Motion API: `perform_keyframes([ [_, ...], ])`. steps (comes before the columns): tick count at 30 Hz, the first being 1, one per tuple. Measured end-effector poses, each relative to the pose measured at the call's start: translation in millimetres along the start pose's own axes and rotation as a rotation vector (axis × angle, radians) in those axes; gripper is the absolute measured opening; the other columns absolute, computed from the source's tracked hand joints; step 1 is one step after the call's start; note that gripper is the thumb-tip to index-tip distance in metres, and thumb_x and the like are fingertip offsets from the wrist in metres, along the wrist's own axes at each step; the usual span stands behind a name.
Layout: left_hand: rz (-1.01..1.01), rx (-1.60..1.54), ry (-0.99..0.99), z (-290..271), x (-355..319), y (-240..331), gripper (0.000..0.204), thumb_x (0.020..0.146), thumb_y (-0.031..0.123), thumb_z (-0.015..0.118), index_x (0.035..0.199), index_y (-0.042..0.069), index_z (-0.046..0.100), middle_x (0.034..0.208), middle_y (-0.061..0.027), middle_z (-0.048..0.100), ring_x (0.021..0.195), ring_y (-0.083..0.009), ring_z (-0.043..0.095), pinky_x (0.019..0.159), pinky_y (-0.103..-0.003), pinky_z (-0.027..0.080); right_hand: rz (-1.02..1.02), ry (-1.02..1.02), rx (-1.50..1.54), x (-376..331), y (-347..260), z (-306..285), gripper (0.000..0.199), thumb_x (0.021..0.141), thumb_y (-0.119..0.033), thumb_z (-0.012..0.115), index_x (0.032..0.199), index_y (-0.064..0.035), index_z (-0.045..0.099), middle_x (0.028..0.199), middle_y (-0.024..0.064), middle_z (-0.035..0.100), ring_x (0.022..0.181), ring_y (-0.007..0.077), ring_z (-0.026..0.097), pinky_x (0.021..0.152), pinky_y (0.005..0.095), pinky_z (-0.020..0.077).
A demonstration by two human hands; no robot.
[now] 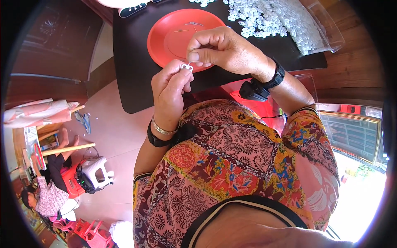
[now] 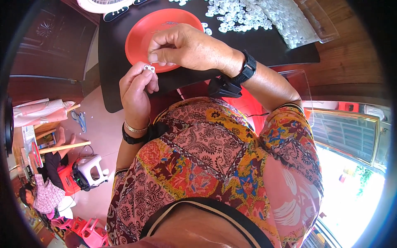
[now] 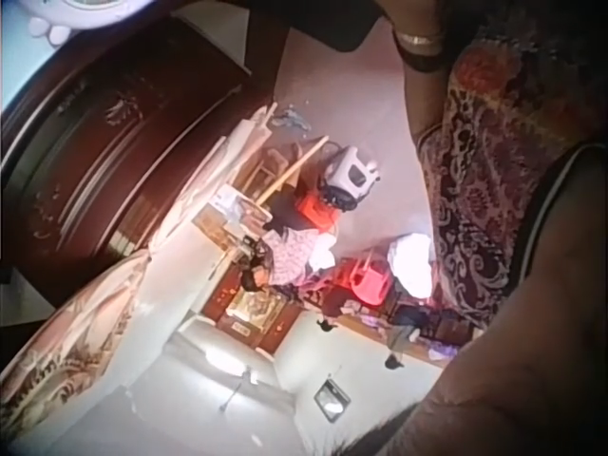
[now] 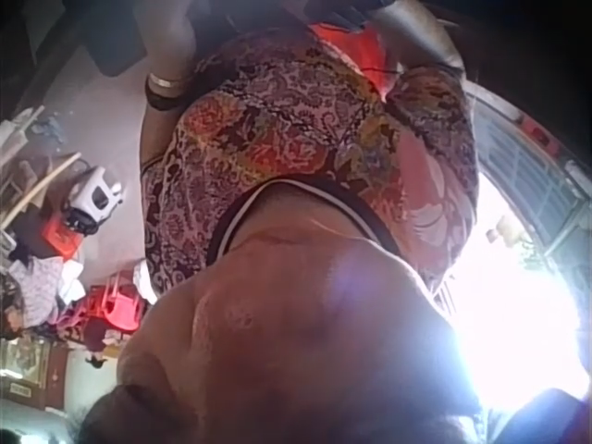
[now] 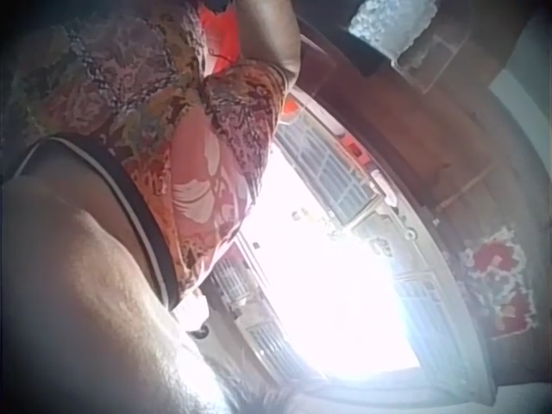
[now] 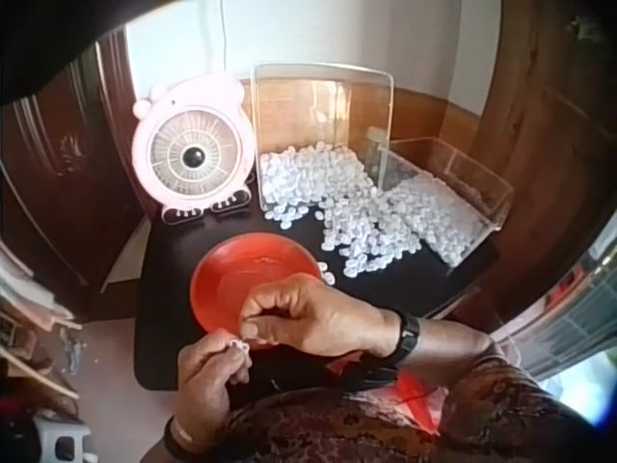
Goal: Sorting and inspecting small white plastic components on a table.
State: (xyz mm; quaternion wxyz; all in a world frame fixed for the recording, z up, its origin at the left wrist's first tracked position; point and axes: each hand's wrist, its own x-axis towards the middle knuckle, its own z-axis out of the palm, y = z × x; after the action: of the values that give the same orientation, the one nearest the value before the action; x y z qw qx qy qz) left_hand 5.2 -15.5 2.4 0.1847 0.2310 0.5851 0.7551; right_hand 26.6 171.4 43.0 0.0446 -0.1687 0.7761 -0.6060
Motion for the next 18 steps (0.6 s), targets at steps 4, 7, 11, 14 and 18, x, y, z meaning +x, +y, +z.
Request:
perform_keyframes([
  [4, -0.01, 0.004, 0.018, 1.5, -0.9, -0.2, 0.018, 0.085, 0.011, 0.051, 0.074, -0.001, 0.055, 0.065, -0.0005, 0.052, 0.056, -0.0056, 0.043, 0.052, -0.022, 0.033, -0.004, 0.01, -0.016, -0.6, 0.3, -0.3, 0.012, 0.091, -0.013, 0.06, 0.089, -0.0015, 0.063, 0.08, 0.0014, 0.061, 0.076, 0.0091, 0.058, 0.071, 0.0247, 0.0478],
  [7, -0.002, 0.005, 0.006, 1.0, -1.3, -1.1, 0.018, 0.085, 0.012, 0.051, 0.074, -0.001, 0.055, 0.065, -0.0004, 0.052, 0.056, -0.0055, 0.042, 0.052, -0.022, 0.032, -0.026, 0.001, -0.059, -0.2, 0.5, 1.9, 0.011, 0.09, -0.012, 0.06, 0.088, -0.0015, 0.062, 0.08, 0.0019, 0.061, 0.076, 0.0097, 0.058, 0.07, 0.0256, 0.0474],
  [11, -0.01, 0.067, -0.011, 1.7, -1.9, 1.6, 0.018, 0.087, 0.011, 0.048, 0.073, 0.001, 0.052, 0.063, -0.0018, 0.049, 0.056, -0.0077, 0.041, 0.052, -0.023, 0.032, -0.067, 0.022, -0.123, -0.4, 3.6, 3.4, 0.01, 0.089, -0.011, 0.06, 0.087, -0.0021, 0.063, 0.078, 0.0039, 0.061, 0.074, 0.0125, 0.059, 0.069, 0.0273, 0.0469],
  [14, -0.016, 0.086, -0.016, 2.1, -3.4, 1.3, 0.018, 0.087, 0.011, 0.048, 0.072, 0.001, 0.05, 0.063, -0.0017, 0.048, 0.056, -0.0074, 0.04, 0.052, -0.023, 0.032, -0.102, 0.034, -0.264, -1.1, 0.1, 4.5, 0.01, 0.087, -0.013, 0.061, 0.086, -0.0034, 0.063, 0.074, 0.0065, 0.06, 0.07, 0.0167, 0.059, 0.066, 0.0291, 0.0464],
  [18, 0.019, 0.132, -0.005, 4.1, -3.9, -1.8, 0.018, 0.087, 0.01, 0.048, 0.072, 0.001, 0.049, 0.062, -0.0014, 0.047, 0.055, -0.007, 0.039, 0.051, -0.023, 0.032, -0.152, 0.051, -0.377, -2.6, -1.4, 5.9, 0.009, 0.086, -0.013, 0.061, 0.083, -0.004, 0.062, 0.07, 0.009, 0.06, 0.067, 0.0222, 0.06, 0.063, 0.032, 0.0461],
])
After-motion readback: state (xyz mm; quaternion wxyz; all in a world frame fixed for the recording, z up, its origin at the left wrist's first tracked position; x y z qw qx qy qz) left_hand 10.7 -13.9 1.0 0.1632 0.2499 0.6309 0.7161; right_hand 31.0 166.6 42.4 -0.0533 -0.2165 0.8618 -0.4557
